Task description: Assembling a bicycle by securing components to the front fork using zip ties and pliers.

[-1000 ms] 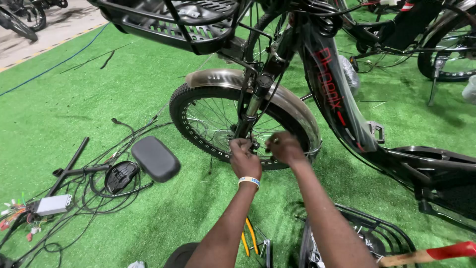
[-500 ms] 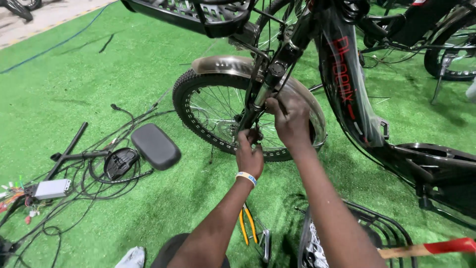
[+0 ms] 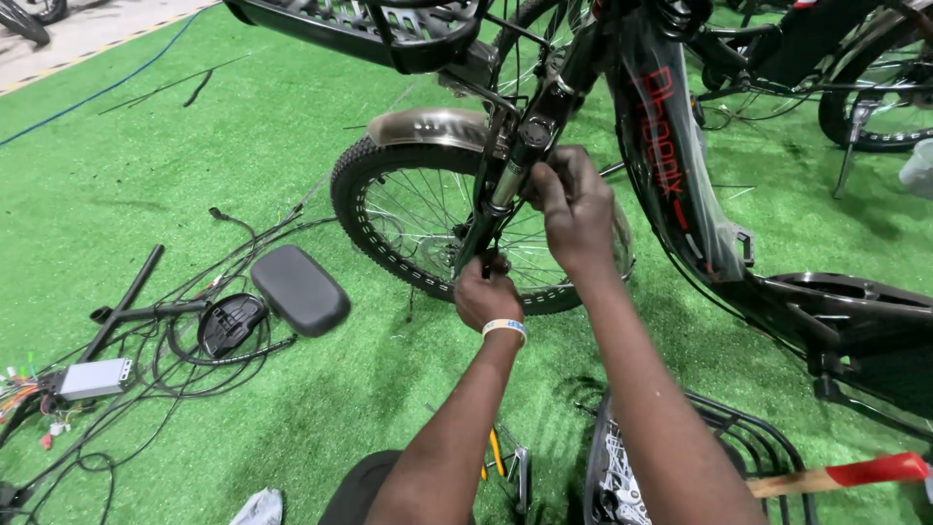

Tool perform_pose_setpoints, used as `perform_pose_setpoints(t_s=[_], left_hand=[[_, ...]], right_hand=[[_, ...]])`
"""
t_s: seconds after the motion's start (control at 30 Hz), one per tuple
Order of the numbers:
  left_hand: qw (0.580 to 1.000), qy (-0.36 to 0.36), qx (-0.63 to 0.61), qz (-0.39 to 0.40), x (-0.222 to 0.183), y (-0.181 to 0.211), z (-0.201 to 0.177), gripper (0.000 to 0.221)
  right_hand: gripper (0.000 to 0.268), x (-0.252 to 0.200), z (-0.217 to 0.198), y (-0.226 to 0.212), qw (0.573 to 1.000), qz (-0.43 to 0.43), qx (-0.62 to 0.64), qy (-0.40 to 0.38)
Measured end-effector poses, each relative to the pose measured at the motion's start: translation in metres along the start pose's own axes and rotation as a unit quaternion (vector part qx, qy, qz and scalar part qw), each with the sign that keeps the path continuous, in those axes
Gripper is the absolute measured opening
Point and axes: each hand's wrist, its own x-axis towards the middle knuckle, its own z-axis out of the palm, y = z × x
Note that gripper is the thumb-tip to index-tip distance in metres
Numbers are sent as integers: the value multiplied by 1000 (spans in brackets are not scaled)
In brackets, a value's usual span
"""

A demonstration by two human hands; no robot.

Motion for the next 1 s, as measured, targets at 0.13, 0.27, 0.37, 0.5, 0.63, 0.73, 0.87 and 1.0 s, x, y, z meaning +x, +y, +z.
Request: perform_pose_setpoints(t_s=[0.13, 0.27, 0.37, 0.5, 0.63, 0.73, 0.87, 1.0], left_hand=[[999, 14, 46, -15, 8, -16, 23, 8], [999, -22, 15, -17, 2, -3, 12, 4], [998, -38, 20, -49, -1, 2, 2, 4], [997, -68, 38, 14, 8, -4, -1, 7], [995, -96, 21, -1, 6, 4, -11, 17], [995, -93, -29, -22, 10, -1, -7, 13], [995, -99, -22, 9, 10, 7, -16, 9], [996, -68, -63, 1, 8, 8, -12, 9]], right_hand=[[19, 0, 3, -14, 991, -97, -93, -10], [14, -3, -3, -6, 998, -61, -20, -21], [14, -8, -8, -7, 999, -37, -7, -34], [16, -4, -13, -9, 994, -88, -36, -51], [12, -16, -15, 0, 995, -91, -38, -29], [10, -47, -9, 34, 997, -44, -51, 46], [7, -90, -1, 103, 991, 68, -95, -72], [16, -103, 9, 122, 990, 99, -27, -101]])
